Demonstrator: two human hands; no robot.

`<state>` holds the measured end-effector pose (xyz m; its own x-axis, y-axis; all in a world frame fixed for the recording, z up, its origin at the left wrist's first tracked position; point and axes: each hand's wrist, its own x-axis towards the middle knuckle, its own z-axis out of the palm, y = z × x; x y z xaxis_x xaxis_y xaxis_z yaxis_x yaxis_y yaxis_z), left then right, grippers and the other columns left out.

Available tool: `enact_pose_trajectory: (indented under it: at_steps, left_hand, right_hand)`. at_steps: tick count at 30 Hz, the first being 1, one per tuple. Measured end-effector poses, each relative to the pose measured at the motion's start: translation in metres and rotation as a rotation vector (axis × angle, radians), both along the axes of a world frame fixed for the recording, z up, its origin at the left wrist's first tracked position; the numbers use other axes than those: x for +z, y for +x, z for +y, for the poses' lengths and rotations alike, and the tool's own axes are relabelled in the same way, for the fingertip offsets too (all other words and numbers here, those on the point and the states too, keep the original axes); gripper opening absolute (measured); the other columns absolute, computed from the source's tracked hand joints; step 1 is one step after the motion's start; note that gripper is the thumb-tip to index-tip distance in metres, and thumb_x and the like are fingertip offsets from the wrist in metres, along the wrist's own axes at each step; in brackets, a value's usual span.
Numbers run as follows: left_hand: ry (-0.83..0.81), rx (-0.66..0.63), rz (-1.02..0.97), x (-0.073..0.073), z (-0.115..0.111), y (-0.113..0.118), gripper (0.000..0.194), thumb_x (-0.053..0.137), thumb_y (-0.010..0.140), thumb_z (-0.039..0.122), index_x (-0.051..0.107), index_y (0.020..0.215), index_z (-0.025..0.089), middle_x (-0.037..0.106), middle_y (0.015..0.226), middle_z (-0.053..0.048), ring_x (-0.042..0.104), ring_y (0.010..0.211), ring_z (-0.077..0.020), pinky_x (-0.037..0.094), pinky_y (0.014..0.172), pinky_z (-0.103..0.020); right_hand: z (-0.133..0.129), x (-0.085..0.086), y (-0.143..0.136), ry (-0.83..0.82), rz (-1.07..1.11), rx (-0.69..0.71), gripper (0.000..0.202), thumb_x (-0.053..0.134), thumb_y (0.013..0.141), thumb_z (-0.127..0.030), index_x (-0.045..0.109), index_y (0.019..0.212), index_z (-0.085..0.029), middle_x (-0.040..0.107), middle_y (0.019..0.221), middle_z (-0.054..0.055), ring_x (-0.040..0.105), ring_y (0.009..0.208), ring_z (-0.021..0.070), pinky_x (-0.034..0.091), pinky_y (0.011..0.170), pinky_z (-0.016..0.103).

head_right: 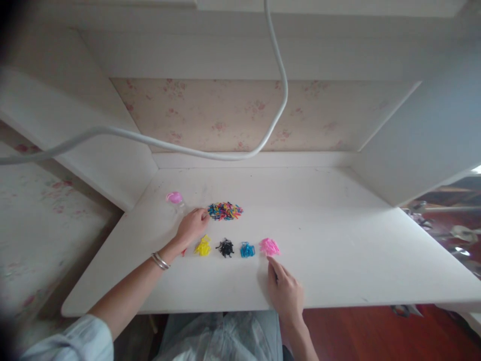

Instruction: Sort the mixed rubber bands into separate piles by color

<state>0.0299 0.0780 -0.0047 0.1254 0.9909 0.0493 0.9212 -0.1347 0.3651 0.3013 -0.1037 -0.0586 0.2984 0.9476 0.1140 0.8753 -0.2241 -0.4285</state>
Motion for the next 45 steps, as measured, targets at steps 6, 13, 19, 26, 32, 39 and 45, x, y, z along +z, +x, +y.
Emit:
enact_pose_trajectory:
  at_steps: [6, 13, 19, 26, 32, 39, 45]
  left_hand:
    - [0.002, 0.005, 0.016, -0.007, 0.007, 0.003, 0.023, 0.046, 0.088, 0.026, 0.066, 0.093, 0.017, 0.066, 0.098, -0.008, 0.061, 0.087, -0.0167, 0.042, 0.074, -0.025]
    - [0.037, -0.007, -0.002, -0.003, 0.002, -0.003, 0.023, 0.045, 0.089, 0.028, 0.066, 0.094, 0.019, 0.065, 0.102, -0.007, 0.061, 0.089, -0.0155, 0.043, 0.077, -0.024]
    - [0.082, -0.02, -0.026, -0.001, 0.002, -0.008, 0.024, 0.044, 0.09, 0.028, 0.066, 0.094, 0.02, 0.065, 0.099, -0.006, 0.061, 0.09, -0.0161, 0.044, 0.079, -0.025]
    - [0.126, -0.041, -0.061, 0.001, -0.003, -0.008, 0.024, 0.045, 0.089, 0.027, 0.066, 0.096, 0.02, 0.065, 0.096, -0.005, 0.061, 0.083, -0.0141, 0.044, 0.078, -0.024]
    - [0.144, -0.049, -0.078, 0.002, -0.002, -0.008, 0.022, 0.047, 0.087, 0.026, 0.068, 0.089, 0.019, 0.065, 0.088, -0.005, 0.06, 0.079, -0.0147, 0.044, 0.074, -0.025]
    - [0.137, -0.174, -0.13, 0.017, -0.016, 0.011, 0.024, 0.045, 0.089, 0.029, 0.067, 0.091, 0.02, 0.066, 0.09, -0.003, 0.06, 0.082, -0.0133, 0.045, 0.078, -0.024]
    - [-0.068, -0.41, -0.084, 0.028, -0.046, 0.056, 0.025, 0.045, 0.088, 0.03, 0.069, 0.086, 0.023, 0.067, 0.094, -0.003, 0.062, 0.084, -0.0136, 0.045, 0.078, -0.023]
  right_hand:
    - [0.0, 0.005, 0.0, -0.008, -0.014, 0.029, 0.039, 0.033, 0.092, -0.039, 0.067, 0.111, -0.031, 0.07, 0.105, 0.002, 0.068, 0.08, 0.0198, 0.049, 0.066, 0.027]
    - [0.0, 0.004, 0.0, -0.006, -0.037, 0.031, 0.04, 0.033, 0.092, -0.039, 0.067, 0.111, -0.031, 0.07, 0.104, 0.002, 0.068, 0.079, 0.0192, 0.048, 0.063, 0.026]
    - [0.0, 0.007, -0.001, -0.016, -0.064, 0.031, 0.039, 0.034, 0.092, -0.037, 0.067, 0.111, -0.029, 0.07, 0.104, 0.002, 0.068, 0.08, 0.0191, 0.047, 0.064, 0.025]
    - [0.0, 0.01, -0.002, -0.001, -0.07, 0.056, 0.038, 0.035, 0.092, -0.035, 0.067, 0.11, -0.029, 0.071, 0.102, 0.002, 0.068, 0.077, 0.0185, 0.046, 0.064, 0.025]
    - [-0.001, 0.008, -0.001, 0.043, -0.087, 0.063, 0.037, 0.035, 0.093, -0.034, 0.068, 0.108, -0.028, 0.072, 0.099, 0.001, 0.068, 0.074, 0.0169, 0.045, 0.062, 0.023]
    - [0.0, 0.002, 0.0, 0.076, -0.106, 0.088, 0.034, 0.038, 0.093, -0.032, 0.068, 0.109, -0.029, 0.072, 0.098, 0.0, 0.068, 0.073, 0.0159, 0.043, 0.061, 0.023]
    - [0.001, 0.003, 0.0, 0.07, -0.12, 0.075, 0.033, 0.039, 0.092, -0.031, 0.068, 0.108, -0.029, 0.072, 0.097, 0.001, 0.068, 0.071, 0.0156, 0.042, 0.06, 0.022]
